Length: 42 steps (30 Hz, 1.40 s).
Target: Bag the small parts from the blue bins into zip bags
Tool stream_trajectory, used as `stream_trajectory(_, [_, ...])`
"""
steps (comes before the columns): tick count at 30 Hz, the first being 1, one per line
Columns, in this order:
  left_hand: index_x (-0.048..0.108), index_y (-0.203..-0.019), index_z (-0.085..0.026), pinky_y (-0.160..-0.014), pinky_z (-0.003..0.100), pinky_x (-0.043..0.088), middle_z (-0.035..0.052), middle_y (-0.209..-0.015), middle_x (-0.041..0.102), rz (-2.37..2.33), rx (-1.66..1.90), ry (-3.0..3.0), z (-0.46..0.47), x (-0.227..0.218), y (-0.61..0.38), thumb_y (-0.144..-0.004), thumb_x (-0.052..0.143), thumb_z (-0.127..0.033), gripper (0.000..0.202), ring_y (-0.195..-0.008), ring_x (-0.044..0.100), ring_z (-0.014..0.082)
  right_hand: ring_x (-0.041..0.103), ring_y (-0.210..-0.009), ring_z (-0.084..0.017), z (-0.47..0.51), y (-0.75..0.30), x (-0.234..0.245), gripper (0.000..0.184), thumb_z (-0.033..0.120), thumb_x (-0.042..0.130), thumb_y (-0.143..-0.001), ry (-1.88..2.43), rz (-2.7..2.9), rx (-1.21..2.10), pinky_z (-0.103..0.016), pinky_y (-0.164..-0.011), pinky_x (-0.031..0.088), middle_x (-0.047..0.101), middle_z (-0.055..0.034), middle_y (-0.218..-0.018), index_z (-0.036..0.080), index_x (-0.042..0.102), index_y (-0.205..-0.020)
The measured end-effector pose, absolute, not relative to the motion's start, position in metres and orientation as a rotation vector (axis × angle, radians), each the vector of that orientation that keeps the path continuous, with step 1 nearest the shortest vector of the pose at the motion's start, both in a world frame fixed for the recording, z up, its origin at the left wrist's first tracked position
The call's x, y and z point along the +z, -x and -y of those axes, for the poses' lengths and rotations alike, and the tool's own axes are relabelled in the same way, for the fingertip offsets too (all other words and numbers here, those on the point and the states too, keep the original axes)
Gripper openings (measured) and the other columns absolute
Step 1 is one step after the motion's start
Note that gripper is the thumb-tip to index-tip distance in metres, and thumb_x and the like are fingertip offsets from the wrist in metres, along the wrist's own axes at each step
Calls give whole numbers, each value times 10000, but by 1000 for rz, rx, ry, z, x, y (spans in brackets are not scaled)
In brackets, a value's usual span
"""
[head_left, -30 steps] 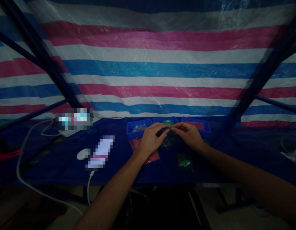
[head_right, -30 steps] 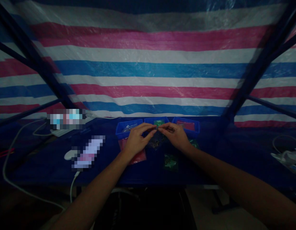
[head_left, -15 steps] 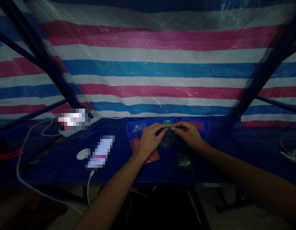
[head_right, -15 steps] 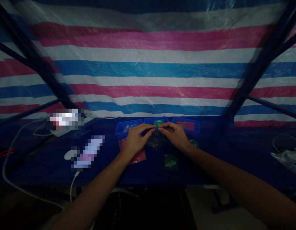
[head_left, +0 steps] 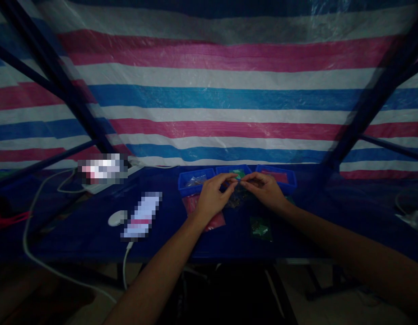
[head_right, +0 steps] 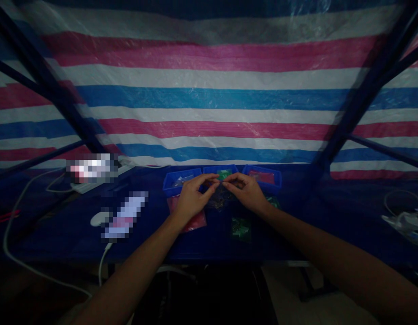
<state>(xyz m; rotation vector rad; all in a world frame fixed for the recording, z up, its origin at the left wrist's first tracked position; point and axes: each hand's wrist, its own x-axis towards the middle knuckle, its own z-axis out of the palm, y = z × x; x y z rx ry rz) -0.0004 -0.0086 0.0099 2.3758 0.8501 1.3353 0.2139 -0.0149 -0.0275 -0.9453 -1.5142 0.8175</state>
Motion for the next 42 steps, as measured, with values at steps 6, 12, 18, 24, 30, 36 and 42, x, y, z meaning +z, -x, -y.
stream_trajectory(6, [715,-1182,-243,-912,376,615,30,-1094,797,-838,1307,-2365,8,7,0,-941,696,-206,244,-952,768,190,731,-871,-213,17,-212,-27,287,484,774,-859,941,1539,793,-353,-814,602,770,-50,-954,230,731,-983])
stream_trajectory(12, [724,-1133,-225,-899,364,609,37,-1068,796,-858,1350,-2382,9,8,-1,-948,693,-217,188,-930,763,189,740,-958,-220,20,-209,-26,282,435,790,-856,910,1621,781,-370,-876,602,769,-62,-1051,238,705,-1039])
stream_trajectory(18, [681,-1201,-231,-922,373,602,33,-1068,797,-851,1326,-2350,9,10,0,-950,684,-204,253,-977,769,200,735,-921,-212,18,-209,-28,275,442,775,-864,939,1619,720,-368,-846,612,765,-67,-1032,225,707,-1018])
stream_trajectory(24, [640,-1263,-255,-938,370,605,21,-1086,797,-794,1296,-2304,8,7,-1,-945,683,-178,329,-991,773,189,723,-928,-211,21,-208,-26,238,400,776,-859,912,1602,731,-358,-856,602,741,-56,-1015,233,682,-999])
stream_trajectory(30, [649,-1250,-252,-910,353,607,12,-1047,800,-797,1249,-2336,8,6,-1,-957,673,-201,298,-957,776,185,712,-930,-205,21,-207,-27,231,364,762,-868,888,1615,747,-354,-869,590,726,-52,-1025,233,669,-1034])
stream_trajectory(36, [619,-1258,-235,-918,353,592,35,-1075,778,-792,1290,-2321,8,5,-3,-959,659,-175,308,-985,757,191,709,-943,-207,20,-207,-29,242,370,750,-888,902,1602,725,-343,-853,583,717,-58,-1063,240,664,-1073])
stream_trajectory(42, [639,-993,-200,-931,346,560,49,-1069,737,-925,1417,-2459,-2,10,12,-950,599,-117,101,-1010,708,191,705,-918,-207,21,-209,-25,254,428,708,-925,985,1598,616,-359,-861,571,721,-59,-1071,232,679,-1085])
